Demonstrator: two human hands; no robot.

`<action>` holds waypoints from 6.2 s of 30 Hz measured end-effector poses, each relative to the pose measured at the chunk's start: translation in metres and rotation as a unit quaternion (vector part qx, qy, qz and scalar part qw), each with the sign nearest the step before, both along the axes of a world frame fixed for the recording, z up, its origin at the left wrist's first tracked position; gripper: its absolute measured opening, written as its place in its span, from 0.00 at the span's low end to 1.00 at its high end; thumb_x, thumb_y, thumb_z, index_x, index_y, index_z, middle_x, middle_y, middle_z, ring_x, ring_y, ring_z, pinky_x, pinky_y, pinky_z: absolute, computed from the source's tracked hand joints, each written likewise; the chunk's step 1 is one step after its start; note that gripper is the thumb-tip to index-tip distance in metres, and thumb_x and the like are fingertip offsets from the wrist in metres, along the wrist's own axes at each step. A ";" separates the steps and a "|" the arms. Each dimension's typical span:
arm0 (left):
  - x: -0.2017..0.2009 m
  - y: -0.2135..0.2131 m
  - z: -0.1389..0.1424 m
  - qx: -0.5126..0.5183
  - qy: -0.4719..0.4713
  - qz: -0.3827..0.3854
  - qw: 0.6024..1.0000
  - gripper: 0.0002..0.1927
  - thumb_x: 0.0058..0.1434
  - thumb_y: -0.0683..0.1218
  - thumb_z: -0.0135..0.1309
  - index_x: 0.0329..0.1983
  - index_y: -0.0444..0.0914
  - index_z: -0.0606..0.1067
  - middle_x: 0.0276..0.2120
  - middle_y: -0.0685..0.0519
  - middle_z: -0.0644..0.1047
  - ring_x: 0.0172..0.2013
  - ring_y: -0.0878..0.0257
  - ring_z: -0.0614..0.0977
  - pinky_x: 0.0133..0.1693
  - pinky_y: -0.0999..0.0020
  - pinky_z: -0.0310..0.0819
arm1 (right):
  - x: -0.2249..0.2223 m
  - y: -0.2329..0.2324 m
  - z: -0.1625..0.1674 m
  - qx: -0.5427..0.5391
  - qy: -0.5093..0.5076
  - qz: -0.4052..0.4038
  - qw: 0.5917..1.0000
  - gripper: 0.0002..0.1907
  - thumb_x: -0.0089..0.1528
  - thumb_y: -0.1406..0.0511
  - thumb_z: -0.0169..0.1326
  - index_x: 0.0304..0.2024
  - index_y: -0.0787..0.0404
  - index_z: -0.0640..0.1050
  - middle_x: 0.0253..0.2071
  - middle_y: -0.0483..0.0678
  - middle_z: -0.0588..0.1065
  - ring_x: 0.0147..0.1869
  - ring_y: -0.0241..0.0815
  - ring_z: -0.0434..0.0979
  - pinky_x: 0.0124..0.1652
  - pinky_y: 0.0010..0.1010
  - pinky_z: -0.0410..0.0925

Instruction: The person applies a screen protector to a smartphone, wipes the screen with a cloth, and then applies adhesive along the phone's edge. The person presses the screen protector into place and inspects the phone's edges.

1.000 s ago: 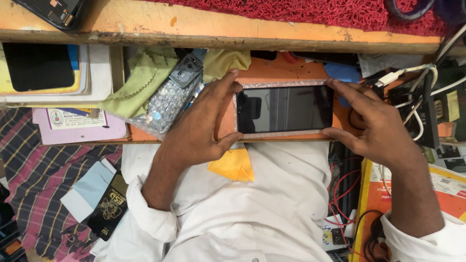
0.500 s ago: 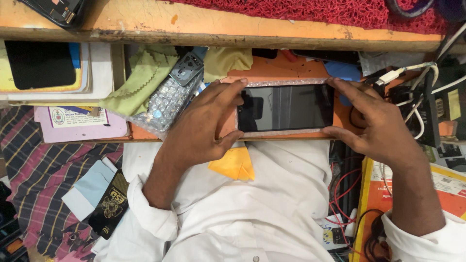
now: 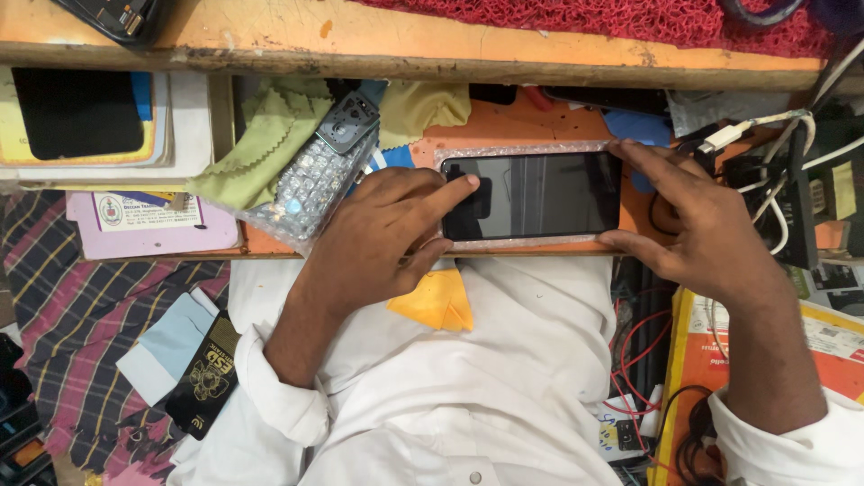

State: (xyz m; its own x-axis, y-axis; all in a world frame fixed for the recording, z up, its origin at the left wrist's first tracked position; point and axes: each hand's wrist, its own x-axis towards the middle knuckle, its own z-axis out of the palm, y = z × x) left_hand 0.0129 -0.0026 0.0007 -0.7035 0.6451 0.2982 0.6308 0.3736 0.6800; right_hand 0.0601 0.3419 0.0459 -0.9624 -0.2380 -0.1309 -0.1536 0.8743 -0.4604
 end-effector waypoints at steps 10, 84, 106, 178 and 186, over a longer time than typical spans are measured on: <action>0.004 -0.001 -0.006 0.011 0.017 -0.022 1.000 0.27 0.63 0.44 0.61 0.67 0.44 0.72 0.48 0.50 0.79 0.52 0.53 0.79 0.58 0.57 0.71 | 0.001 0.002 -0.002 0.008 0.017 0.012 1.000 0.50 0.49 0.55 0.69 0.71 0.61 0.66 0.65 0.63 0.71 0.63 0.58 0.76 0.54 0.44 0.73; 0.005 -0.004 -0.002 -0.068 0.073 -0.130 0.986 0.31 0.63 0.51 0.55 0.69 0.41 0.66 0.57 0.40 0.75 0.61 0.45 0.72 0.65 0.48 0.58 | 0.002 0.000 0.000 -0.021 0.060 0.065 0.996 0.54 0.50 0.61 0.69 0.74 0.59 0.56 0.68 0.56 0.70 0.72 0.56 0.70 0.65 0.43 0.68; 0.004 0.011 -0.007 -0.085 0.103 -0.127 0.983 0.37 0.64 0.57 0.56 0.75 0.46 0.59 0.58 0.41 0.74 0.64 0.47 0.70 0.69 0.43 0.53 | 0.002 0.000 0.000 -0.025 0.061 0.063 0.996 0.55 0.50 0.63 0.70 0.74 0.59 0.55 0.68 0.57 0.70 0.72 0.56 0.70 0.64 0.43 0.69; -0.005 0.034 -0.009 -0.087 0.066 -0.049 0.993 0.31 0.63 0.60 0.57 0.61 0.35 0.69 0.71 0.39 0.59 0.73 0.43 0.54 0.73 0.36 0.38 | 0.003 0.004 -0.003 -0.015 0.028 0.045 0.998 0.52 0.52 0.58 0.68 0.73 0.62 0.57 0.68 0.57 0.70 0.70 0.60 0.70 0.64 0.47 0.67; -0.005 0.037 -0.009 -0.095 0.070 -0.036 0.992 0.36 0.65 0.61 0.55 0.65 0.32 0.67 0.70 0.40 0.59 0.73 0.42 0.55 0.73 0.36 0.37 | 0.002 0.003 -0.003 -0.015 0.027 0.042 0.999 0.52 0.52 0.58 0.68 0.73 0.61 0.57 0.67 0.56 0.70 0.70 0.60 0.70 0.63 0.47 0.67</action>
State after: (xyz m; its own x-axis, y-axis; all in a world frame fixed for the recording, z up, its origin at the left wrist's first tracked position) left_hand 0.0075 0.0344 -0.0085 -0.6139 0.7459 0.2584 0.7437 0.4368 0.5060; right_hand 0.0625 0.3448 0.0431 -0.9445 -0.3207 -0.0716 -0.2502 0.8431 -0.4759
